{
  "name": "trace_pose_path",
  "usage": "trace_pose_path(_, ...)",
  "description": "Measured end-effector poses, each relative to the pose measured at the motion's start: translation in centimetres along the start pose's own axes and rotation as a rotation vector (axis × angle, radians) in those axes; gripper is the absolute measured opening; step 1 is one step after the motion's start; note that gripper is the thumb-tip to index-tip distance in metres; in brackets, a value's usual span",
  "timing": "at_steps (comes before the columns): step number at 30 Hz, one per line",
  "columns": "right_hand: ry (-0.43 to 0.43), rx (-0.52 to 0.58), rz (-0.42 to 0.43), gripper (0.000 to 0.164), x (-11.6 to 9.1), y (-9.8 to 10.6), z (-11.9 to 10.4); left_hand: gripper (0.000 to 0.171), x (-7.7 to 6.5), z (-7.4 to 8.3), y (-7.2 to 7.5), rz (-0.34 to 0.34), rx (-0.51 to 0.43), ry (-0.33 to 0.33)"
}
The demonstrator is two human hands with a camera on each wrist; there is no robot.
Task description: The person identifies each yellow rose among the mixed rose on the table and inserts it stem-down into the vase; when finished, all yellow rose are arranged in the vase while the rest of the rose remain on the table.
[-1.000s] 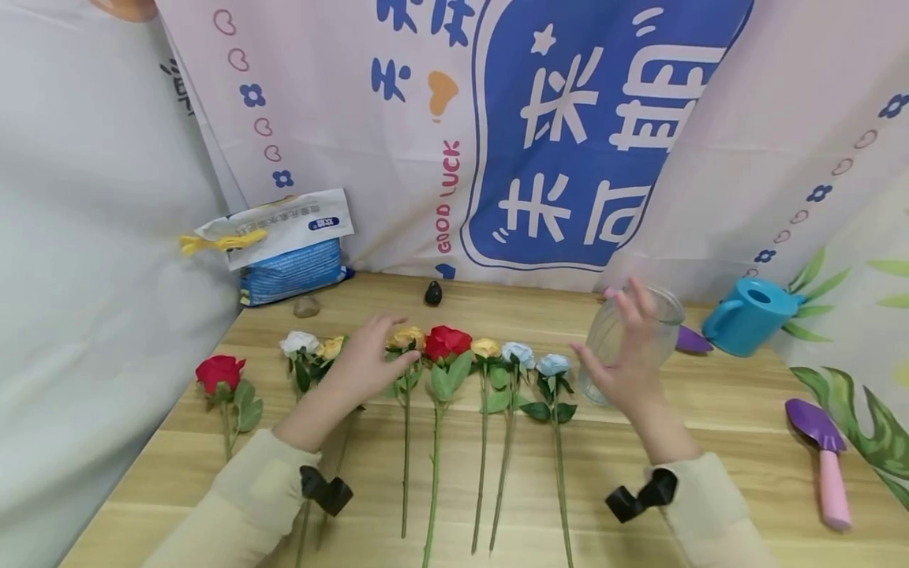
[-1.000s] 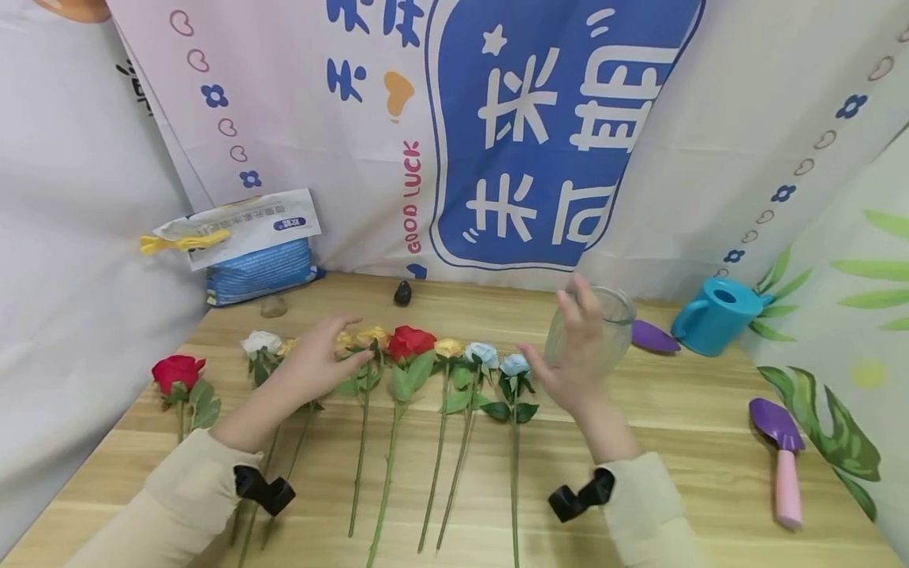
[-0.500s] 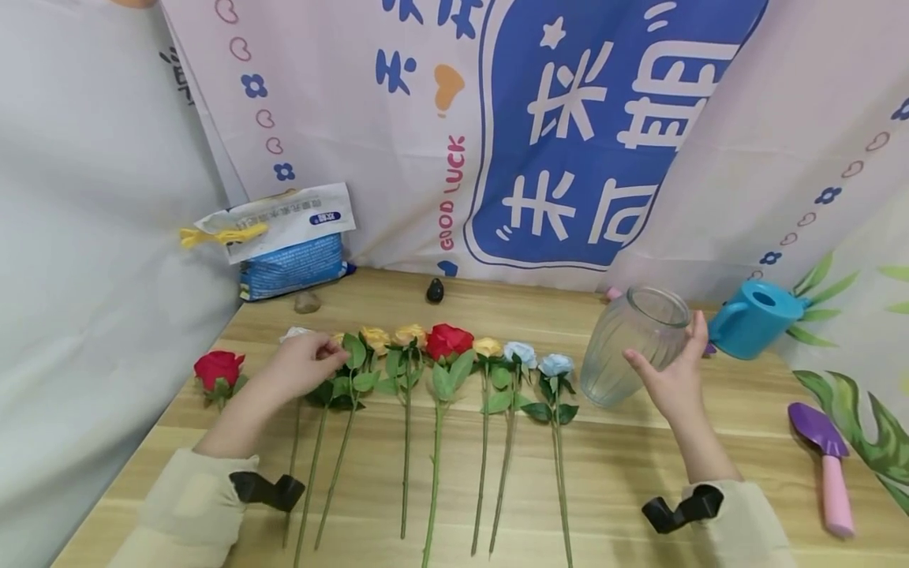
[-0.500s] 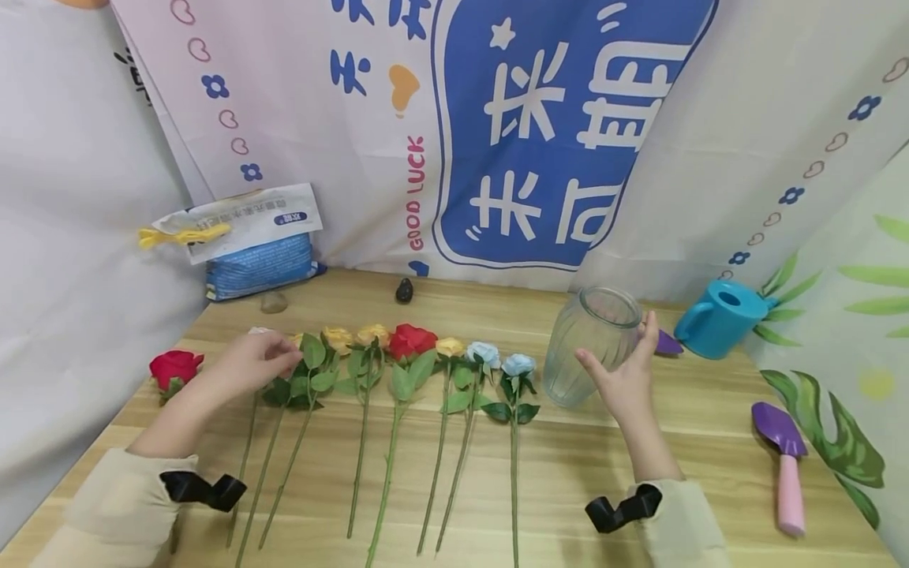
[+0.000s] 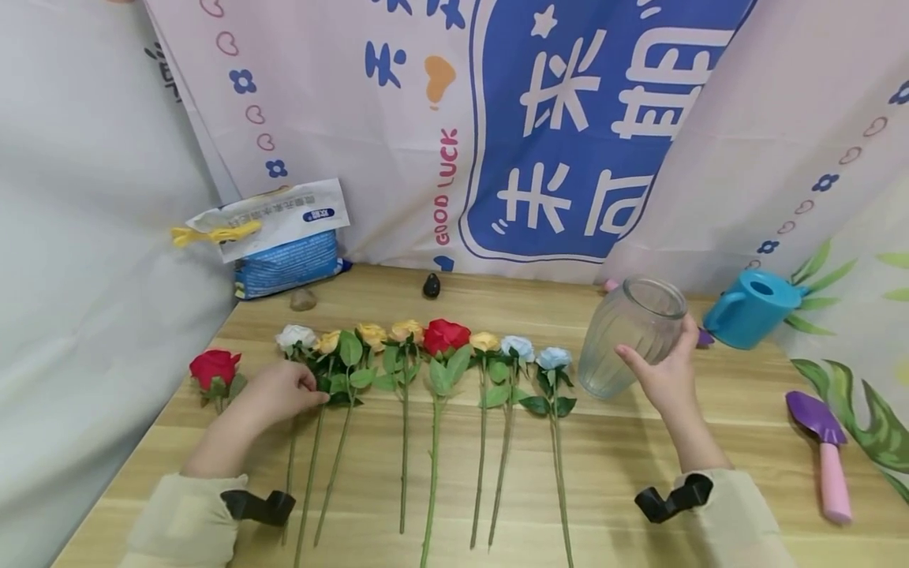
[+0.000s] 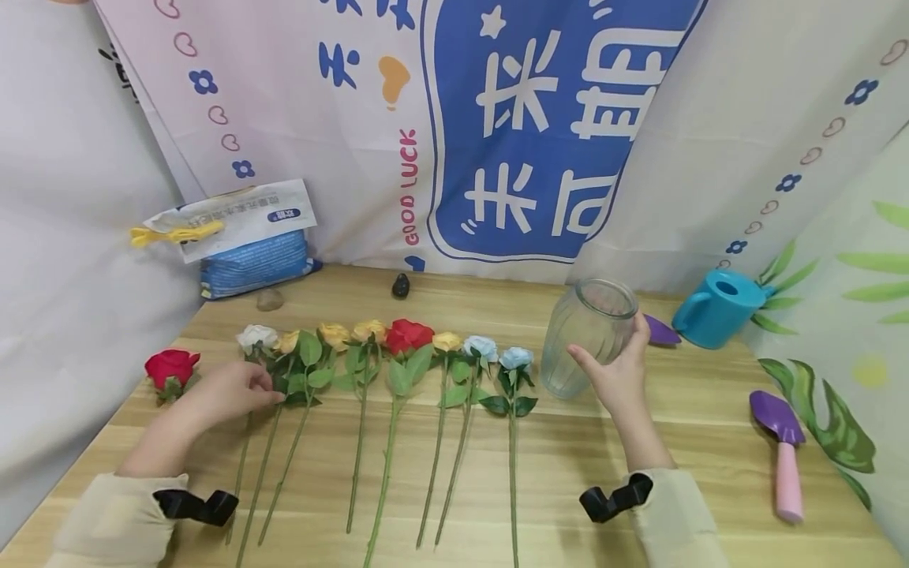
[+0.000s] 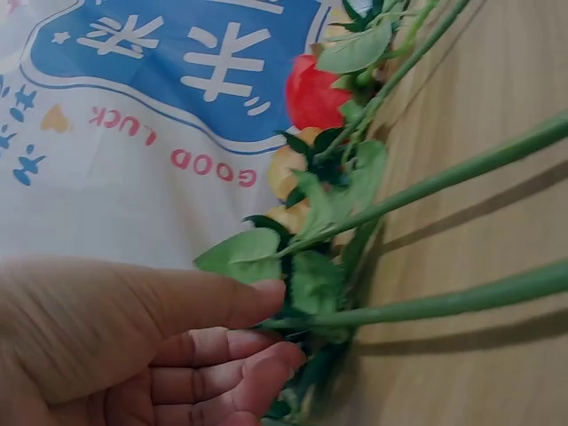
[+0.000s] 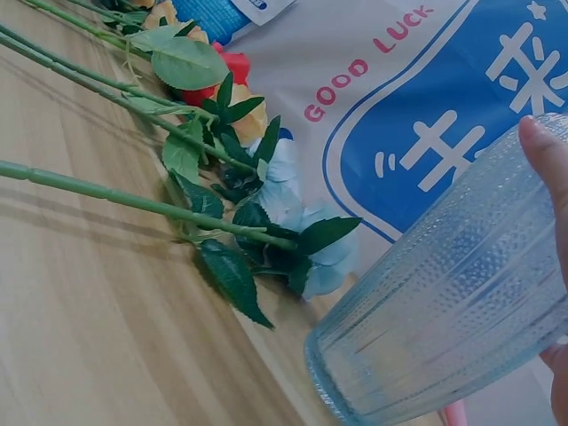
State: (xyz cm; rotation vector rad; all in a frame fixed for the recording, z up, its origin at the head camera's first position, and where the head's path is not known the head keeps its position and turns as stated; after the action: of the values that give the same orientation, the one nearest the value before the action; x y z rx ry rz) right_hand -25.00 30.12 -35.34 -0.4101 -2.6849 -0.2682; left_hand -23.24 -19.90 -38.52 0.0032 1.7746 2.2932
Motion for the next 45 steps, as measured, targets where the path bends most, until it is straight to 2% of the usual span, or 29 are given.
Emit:
trace_pose_path(4, -0.009, 0.005, 0.019, 0.093, -0.1, -0.1, 0.0, 0.031, 0.0, 0.3, -0.7, -0.034, -0.007, 0.03)
trace_pose_path(10, -0.004, 0.004, 0.018, 0.095, -0.2, -0.1, -0.3, 0.029, 0.0, 0.1, -1.5, -0.068, -0.024, 0.063)
trace_pose_path(16, -0.026, -0.014, 0.003, 0.094, -0.1, 0.0, -0.2, 0.022, 0.3, -0.7, -1.9, -0.09, -0.148, 0.069)
trace_pose_path(20, -0.028, -0.026, -0.004, 0.094, 0.0, 0.0, -0.3, 0.02, 0.3, -1.2, -1.2, -0.086, -0.215, 0.057)
trace_pose_path(25, -0.026, -0.027, -0.028, 0.096, -0.1, -0.1, -0.3, 0.022, -0.1, -1.2, 0.7, -0.023, -0.272, 0.043)
trace_pose_path(31, -0.011, 0.007, -0.091, 0.098, -0.4, 0.0, -0.5, 0.027, -0.6, 0.1, 3.8, 0.082, -0.43, 0.033)
trace_pose_path(38, -0.04, 0.039, -0.145, 0.099, -0.5, 0.3, -0.2, 0.04, 0.1, 3.1, 7.3, 0.181, -0.624, -0.008)
trace_pose_path(45, -0.043, 0.042, -0.153, 0.099, -0.6, 0.2, -0.3, 0.034, 2.2, 7.3, 11.3, 0.272, -0.773, -0.089)
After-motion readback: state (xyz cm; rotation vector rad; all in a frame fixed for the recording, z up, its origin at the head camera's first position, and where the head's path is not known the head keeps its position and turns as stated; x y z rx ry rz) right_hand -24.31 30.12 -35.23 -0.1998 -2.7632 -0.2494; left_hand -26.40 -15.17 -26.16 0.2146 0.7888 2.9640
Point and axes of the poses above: each hand's wrist, its own x-axis towards the middle knuckle, its own y-axis out of the back of the hand, z = x × y, the point moved 5 cm from there along x, towards the middle knuckle, and after that the axes turned 15 degrees about x, right-handed, at the moved point
